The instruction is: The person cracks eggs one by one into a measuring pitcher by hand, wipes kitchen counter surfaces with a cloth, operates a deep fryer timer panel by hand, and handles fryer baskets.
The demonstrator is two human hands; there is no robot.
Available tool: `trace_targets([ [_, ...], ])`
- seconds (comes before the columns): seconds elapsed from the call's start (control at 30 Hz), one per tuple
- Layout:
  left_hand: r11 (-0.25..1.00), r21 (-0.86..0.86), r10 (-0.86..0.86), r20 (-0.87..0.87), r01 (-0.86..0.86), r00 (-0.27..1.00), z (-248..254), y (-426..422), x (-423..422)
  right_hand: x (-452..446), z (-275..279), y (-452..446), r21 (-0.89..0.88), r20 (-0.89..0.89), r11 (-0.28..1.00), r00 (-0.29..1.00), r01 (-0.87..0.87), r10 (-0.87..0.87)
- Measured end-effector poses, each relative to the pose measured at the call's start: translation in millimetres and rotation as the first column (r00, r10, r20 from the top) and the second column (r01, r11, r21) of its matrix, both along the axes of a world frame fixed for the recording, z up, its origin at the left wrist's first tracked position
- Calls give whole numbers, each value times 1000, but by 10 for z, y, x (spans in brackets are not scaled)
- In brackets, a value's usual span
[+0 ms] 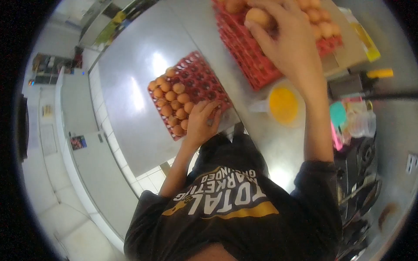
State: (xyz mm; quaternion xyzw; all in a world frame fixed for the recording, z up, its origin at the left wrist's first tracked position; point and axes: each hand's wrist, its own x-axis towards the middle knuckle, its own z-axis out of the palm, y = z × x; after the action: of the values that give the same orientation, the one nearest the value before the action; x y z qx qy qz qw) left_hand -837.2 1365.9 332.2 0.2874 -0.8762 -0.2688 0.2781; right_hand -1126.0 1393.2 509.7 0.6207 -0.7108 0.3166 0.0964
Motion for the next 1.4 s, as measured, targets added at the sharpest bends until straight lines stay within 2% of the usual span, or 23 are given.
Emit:
trace_targets([
  [0.03, 995, 56, -79, -31, 80, 996, 42, 96, -96, -38, -43, 269, -87, 176, 992, 979, -93, 108],
  [0.07, 989, 83, -121, -37, 124, 992, 57, 182, -182, -8, -131, 541, -60, 175, 997, 983, -50, 60],
  [0.1, 979, 73, -187, -41, 190, 981, 64, 262, -261, 53, -288, 831, -113, 609, 992, 785, -60, 117],
  [0.13, 966, 61, -251, -45, 253, 967, 66, 334, -342, 121, -452, 1104, -184, 896, 983, 407, -27, 179],
  [0.27, 915, -24, -404, -125, 404, 906, 90, 538, -646, 402, -1071, 1927, -60, 891, 965, 450, 255, -64],
  [0.33, 891, -100, -453, -123, 443, 883, 113, 606, -753, 604, -1234, 2126, -51, 513, 872, 762, 486, -395],
  [0.4, 873, -96, -485, -69, 478, 872, 118, 631, -822, 698, -1332, 2252, -63, 450, 851, 776, 521, -442],
  [0.47, 855, -94, -513, -11, 510, 858, 122, 648, -878, 798, -1379, 2257, -77, 262, 831, 815, 551, -517],
  [0.67, 825, -99, -549, 92, 556, 831, 77, 664, -951, 812, -1518, 2228, -105, 306, 836, 818, 538, -487],
  [0.73, 826, -84, -551, 80, 557, 830, 70, 675, -946, 808, -1532, 2233, -153, 284, 823, 822, 548, -494],
  [0.8, 819, -94, -559, 88, 566, 824, 59, 685, -913, 756, -1671, 2234, -24, 336, 845, 800, 535, -497],
  [0.87, 819, -115, -554, 95, 562, 827, 77, 652, -958, 717, -1549, 2214, -49, 336, 842, 803, 537, -492],
  [0.93, 819, -130, -563, 8, 559, 827, 140, 627, -1035, 697, -1447, 2195, -63, 344, 838, 800, 541, -491],
  [0.97, 820, -134, -561, 7, 557, 828, 213, 616, -1118, 635, -1421, 2164, -13, 596, 853, 689, 522, -412],
  [1.03, 799, 149, -558, -179, 583, 810, 400, 591, -1329, 454, -1377, 2112, 47, 908, 915, 364, 400, -206],
  [1.07, 801, 141, -558, -177, 582, 811, 463, 551, -1419, 335, -1381, 2100, 39, 908, 916, 368, 399, -198],
  [1.13, 659, 383, -597, -256, 647, 760, 557, 455, -1584, 117, -1375, 2069, 111, 987, 981, 101, 161, -129],
  [1.17, 661, 376, -600, -255, 649, 758, 571, 411, -1619, 73, -1362, 2043, 104, 987, 981, 105, 163, -122],
  [1.23, 514, 569, -605, -290, 642, 742, 584, 330, -1671, 14, -1336, 2002, 117, 985, 989, 114, 92, -127],
  [1.27, 517, 564, -606, -289, 644, 741, 555, 307, -1692, 36, -1321, 1976, 111, 986, 989, 117, 93, -122],
  [1.33, 443, 687, -553, -296, 576, 779, 448, 285, -1702, 157, -1295, 1933, 30, 852, 979, 507, 204, -132],
  [1.37, 444, 687, -554, -295, 575, 779, 407, 294, -1700, 178, -1276, 1930, 30, 852, 979, 507, 204, -131],
  [1.4, 418, 703, -504, -347, 575, 791, 373, 310, -1701, 188, -1242, 1926, 20, 799, 978, 585, 206, -140],
])
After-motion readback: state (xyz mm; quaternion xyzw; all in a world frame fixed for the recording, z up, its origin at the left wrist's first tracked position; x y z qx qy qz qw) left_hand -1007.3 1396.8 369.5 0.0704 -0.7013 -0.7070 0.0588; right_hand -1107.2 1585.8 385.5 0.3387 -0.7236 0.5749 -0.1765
